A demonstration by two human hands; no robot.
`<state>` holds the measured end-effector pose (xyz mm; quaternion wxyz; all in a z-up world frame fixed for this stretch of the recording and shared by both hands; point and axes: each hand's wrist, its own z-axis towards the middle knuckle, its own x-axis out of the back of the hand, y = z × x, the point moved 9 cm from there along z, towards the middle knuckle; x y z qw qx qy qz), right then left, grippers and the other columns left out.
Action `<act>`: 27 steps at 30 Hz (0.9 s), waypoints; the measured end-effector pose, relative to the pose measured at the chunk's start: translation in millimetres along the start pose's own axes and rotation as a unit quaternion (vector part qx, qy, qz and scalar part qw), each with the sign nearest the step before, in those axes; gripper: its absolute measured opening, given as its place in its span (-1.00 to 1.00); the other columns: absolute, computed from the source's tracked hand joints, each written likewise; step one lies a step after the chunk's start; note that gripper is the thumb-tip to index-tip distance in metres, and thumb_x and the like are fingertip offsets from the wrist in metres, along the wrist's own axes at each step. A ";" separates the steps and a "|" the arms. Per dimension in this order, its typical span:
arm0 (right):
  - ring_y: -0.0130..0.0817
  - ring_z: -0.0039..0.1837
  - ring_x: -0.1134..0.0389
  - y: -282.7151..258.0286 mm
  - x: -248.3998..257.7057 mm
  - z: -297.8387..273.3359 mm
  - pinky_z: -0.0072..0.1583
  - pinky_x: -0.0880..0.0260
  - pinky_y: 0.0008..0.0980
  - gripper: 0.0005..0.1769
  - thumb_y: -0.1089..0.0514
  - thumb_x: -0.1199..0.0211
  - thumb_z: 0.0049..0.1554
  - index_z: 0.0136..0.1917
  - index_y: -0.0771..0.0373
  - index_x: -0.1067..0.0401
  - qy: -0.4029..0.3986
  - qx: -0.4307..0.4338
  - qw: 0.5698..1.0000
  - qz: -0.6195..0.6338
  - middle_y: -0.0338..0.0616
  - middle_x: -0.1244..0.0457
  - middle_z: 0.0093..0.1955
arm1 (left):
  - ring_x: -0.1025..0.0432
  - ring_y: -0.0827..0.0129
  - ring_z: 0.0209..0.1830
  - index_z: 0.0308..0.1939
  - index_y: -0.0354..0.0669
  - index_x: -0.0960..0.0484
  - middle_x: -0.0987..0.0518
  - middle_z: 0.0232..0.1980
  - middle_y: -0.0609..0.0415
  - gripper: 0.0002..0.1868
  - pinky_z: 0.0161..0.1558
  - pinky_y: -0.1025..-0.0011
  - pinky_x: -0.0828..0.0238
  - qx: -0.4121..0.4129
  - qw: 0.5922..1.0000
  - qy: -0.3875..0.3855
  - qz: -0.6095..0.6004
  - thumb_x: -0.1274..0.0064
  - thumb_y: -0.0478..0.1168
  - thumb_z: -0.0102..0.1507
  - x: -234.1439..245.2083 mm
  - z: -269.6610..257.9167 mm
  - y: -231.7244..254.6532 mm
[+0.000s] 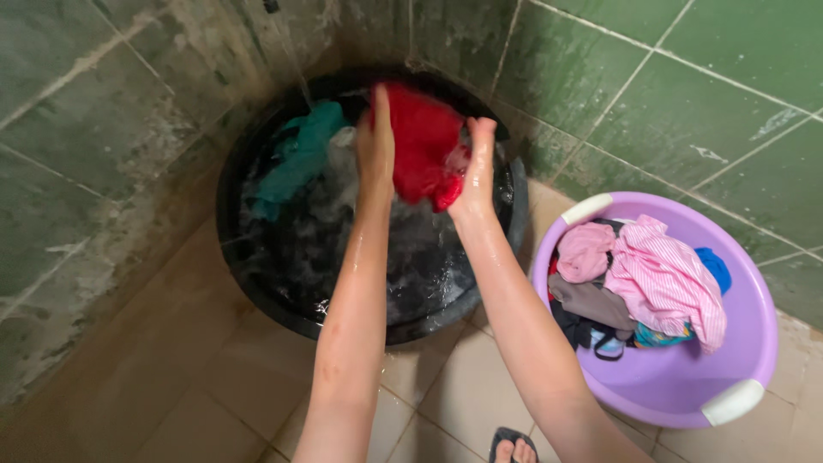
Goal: The person hand-washes multiple garments in a black basin under running water, then transfers each item to a purple basin. The person repeatedly rinses and wrings clothes, including a teal shirt, pink cloth, red cloth, and dark garments, before emptying the black basin of soapy water.
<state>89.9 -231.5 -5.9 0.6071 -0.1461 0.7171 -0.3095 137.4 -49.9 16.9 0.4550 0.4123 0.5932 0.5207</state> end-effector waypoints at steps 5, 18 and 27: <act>-0.32 -0.05 -0.44 20.7 -64.1 -65.0 0.07 -0.46 -0.33 -0.76 0.16 -0.42 0.07 -0.11 0.41 -0.57 -0.089 0.218 0.901 -0.363 -0.02 -0.44 -0.10 | -0.42 0.37 0.04 0.21 -0.08 -0.49 -0.53 0.04 0.13 -0.34 0.11 0.35 -0.40 0.134 0.898 -0.206 -0.366 0.02 0.36 0.34 -29.0 -1.7 -158.8; -0.03 -0.32 -0.42 44.0 -1.6 -50.2 -0.20 -0.34 -0.10 -0.59 -0.01 -0.18 0.27 -0.27 0.31 -0.53 -0.021 0.345 0.736 -0.582 0.17 -0.32 -0.35 | -0.48 0.29 -0.15 -0.10 -0.18 -0.65 -0.62 -0.14 0.04 -0.60 -0.12 0.28 -0.45 0.114 0.981 -0.103 -0.118 -0.01 0.09 0.33 -9.9 11.7 -210.3; 0.28 0.43 -0.09 48.7 66.7 6.5 0.28 -0.25 0.34 -0.51 -0.25 -0.10 0.24 0.35 -0.09 -0.40 -0.041 0.223 0.490 -0.842 0.04 -0.01 0.50 | -0.50 -0.01 0.11 0.19 -0.23 -0.60 -0.61 0.13 -0.26 -0.38 0.10 0.14 -0.42 -0.024 0.974 -0.002 0.227 0.20 0.23 0.43 95.1 35.9 -214.1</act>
